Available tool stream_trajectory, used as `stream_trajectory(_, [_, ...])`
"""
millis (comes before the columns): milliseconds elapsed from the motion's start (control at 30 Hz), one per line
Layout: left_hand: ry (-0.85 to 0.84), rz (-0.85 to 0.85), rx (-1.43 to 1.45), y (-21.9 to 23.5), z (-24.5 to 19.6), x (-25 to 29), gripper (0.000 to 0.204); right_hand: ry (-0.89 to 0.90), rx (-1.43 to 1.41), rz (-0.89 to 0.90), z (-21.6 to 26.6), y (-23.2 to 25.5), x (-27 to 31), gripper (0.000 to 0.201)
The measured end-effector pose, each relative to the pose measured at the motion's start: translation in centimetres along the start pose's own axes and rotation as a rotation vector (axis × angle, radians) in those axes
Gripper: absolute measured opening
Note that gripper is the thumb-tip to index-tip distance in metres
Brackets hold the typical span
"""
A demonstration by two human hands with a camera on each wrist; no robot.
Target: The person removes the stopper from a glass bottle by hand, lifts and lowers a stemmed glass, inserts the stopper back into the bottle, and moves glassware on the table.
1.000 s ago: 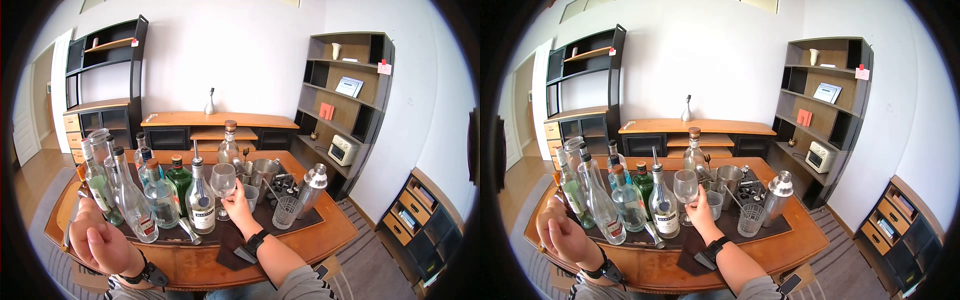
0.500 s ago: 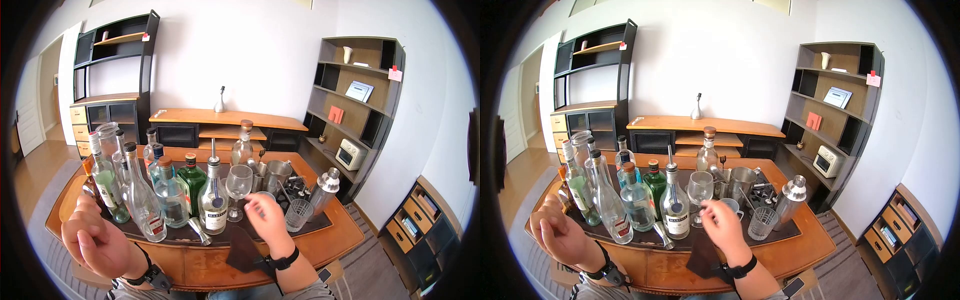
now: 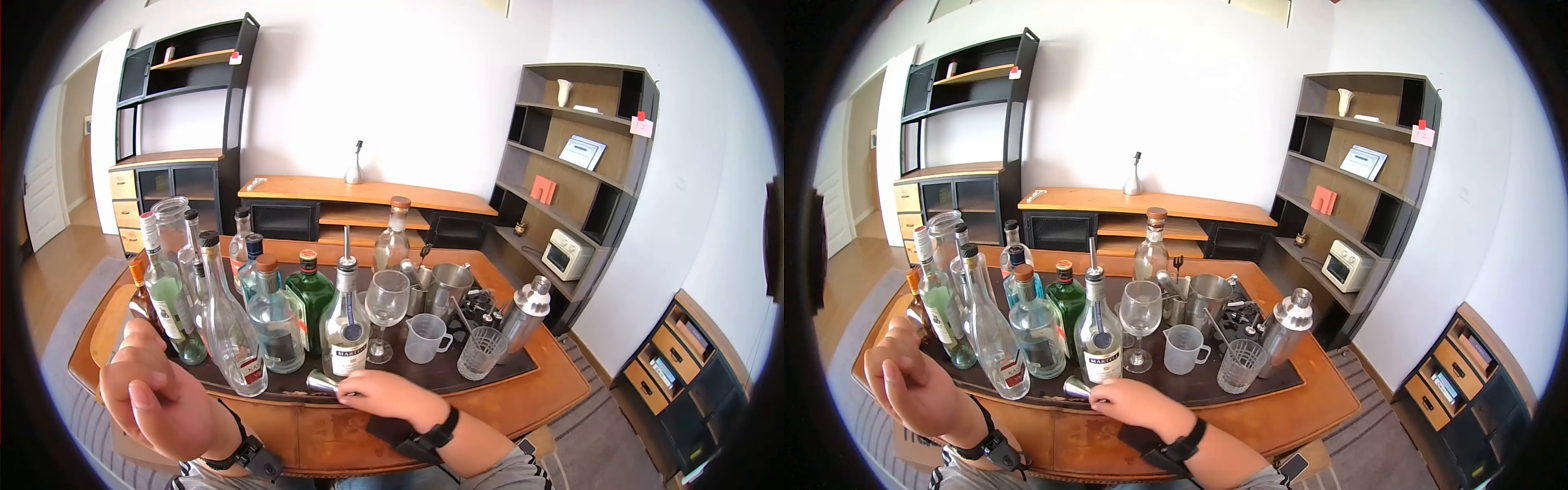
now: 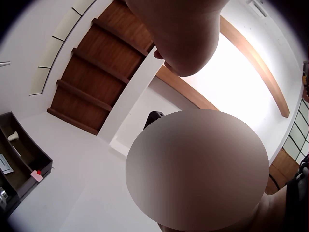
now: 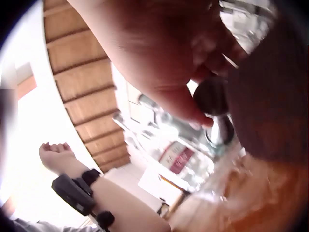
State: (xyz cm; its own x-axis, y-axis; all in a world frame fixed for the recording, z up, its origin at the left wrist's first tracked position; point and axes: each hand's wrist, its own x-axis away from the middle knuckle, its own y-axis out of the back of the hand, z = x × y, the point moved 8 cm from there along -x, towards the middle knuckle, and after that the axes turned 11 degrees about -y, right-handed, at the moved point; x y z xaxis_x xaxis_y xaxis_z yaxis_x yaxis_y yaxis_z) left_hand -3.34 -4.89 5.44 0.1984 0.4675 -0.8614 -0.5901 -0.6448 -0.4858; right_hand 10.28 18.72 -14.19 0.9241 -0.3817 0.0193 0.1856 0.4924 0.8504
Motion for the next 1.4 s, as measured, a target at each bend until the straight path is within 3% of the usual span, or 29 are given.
stream_trajectory(100, [0.035, -0.057, 0.021, 0.8, 0.5, -0.1, 0.02, 0.246, -0.358, -0.078, -0.1, 5.5, 4.0, 0.012])
stream_trajectory(167, [0.065, -0.086, 0.034, 1.1, 1.0, 0.0, 0.02, 0.099, -0.949, -0.159, -3.7, 8.2, 5.7, 0.02])
stream_trajectory(267, [0.056, -0.02, 0.05, 0.8, 1.2, 0.0, 0.019, 0.319, -1.25, -0.467, -4.2, 12.2, 7.3, 0.038])
stream_trajectory(367, [0.052, -0.001, 0.036, 0.6, 1.3, 0.1, 0.019, 0.352, -1.184, -0.461, -5.1, 11.4, 6.1, 0.033])
stream_trajectory(400, [0.049, -0.001, 0.035, 0.5, 1.3, 0.1, 0.019, -0.058, -1.067, -0.295, -6.1, 9.5, 5.4, 0.028])
stream_trajectory(433, [0.047, 0.0, 0.033, 0.5, 1.3, 0.1, 0.019, -0.181, -1.049, -0.239, -7.6, 7.7, 4.4, 0.02])
stream_trajectory(533, [0.06, -0.004, 0.031, 0.6, 1.3, 0.1, 0.019, -0.362, -0.481, -0.379, -10.1, 6.5, 2.8, 0.021])
stream_trajectory(567, [0.062, -0.002, 0.03, 0.7, 1.3, 0.1, 0.019, -0.364, -0.483, -0.378, -9.8, 6.5, 2.6, 0.021])
stream_trajectory(633, [0.056, 0.005, 0.049, 0.6, 1.2, 0.1, 0.019, -0.529, -0.477, -0.26, -9.9, 5.4, 2.3, 0.023])
stream_trajectory(700, [0.053, 0.005, 0.04, 0.5, 1.2, 0.2, 0.019, -0.515, -0.549, -0.248, -11.2, 4.6, 2.0, 0.025])
stream_trajectory(767, [0.05, 0.005, 0.031, 0.4, 1.2, 0.3, 0.019, -0.337, -0.258, -0.35, -10.0, 5.8, 2.1, 0.025])
stream_trajectory(900, [0.065, -0.022, 0.03, 0.3, 1.2, 0.3, 0.019, -0.382, -0.094, -0.365, -9.3, 6.6, 2.5, 0.024])
stream_trajectory(967, [0.067, -0.022, 0.03, 0.3, 1.2, 0.3, 0.019, -0.532, -0.276, -0.24, -10.3, 5.6, 2.4, 0.024])
stream_trajectory(1100, [0.062, 0.001, 0.037, 0.2, 1.2, 0.4, 0.019, -0.459, -0.363, -0.303, -12.0, 4.5, 1.9, 0.023])
stream_trajectory(1167, [0.059, 0.001, 0.031, 0.1, 1.2, 0.4, 0.019, -0.462, -0.266, -0.409, -12.2, 5.0, 2.1, 0.023])
stream_trajectory(1267, [0.062, -0.002, 0.03, 0.0, 1.1, 0.3, 0.019, -0.601, -0.49, -0.283, -12.6, 4.4, 2.1, 0.022])
stream_trajectory(1400, [0.07, -0.012, 0.032, 0.0, 1.1, 0.4, 0.019, -0.637, -0.527, -0.325, -13.1, 4.4, 2.1, 0.023])
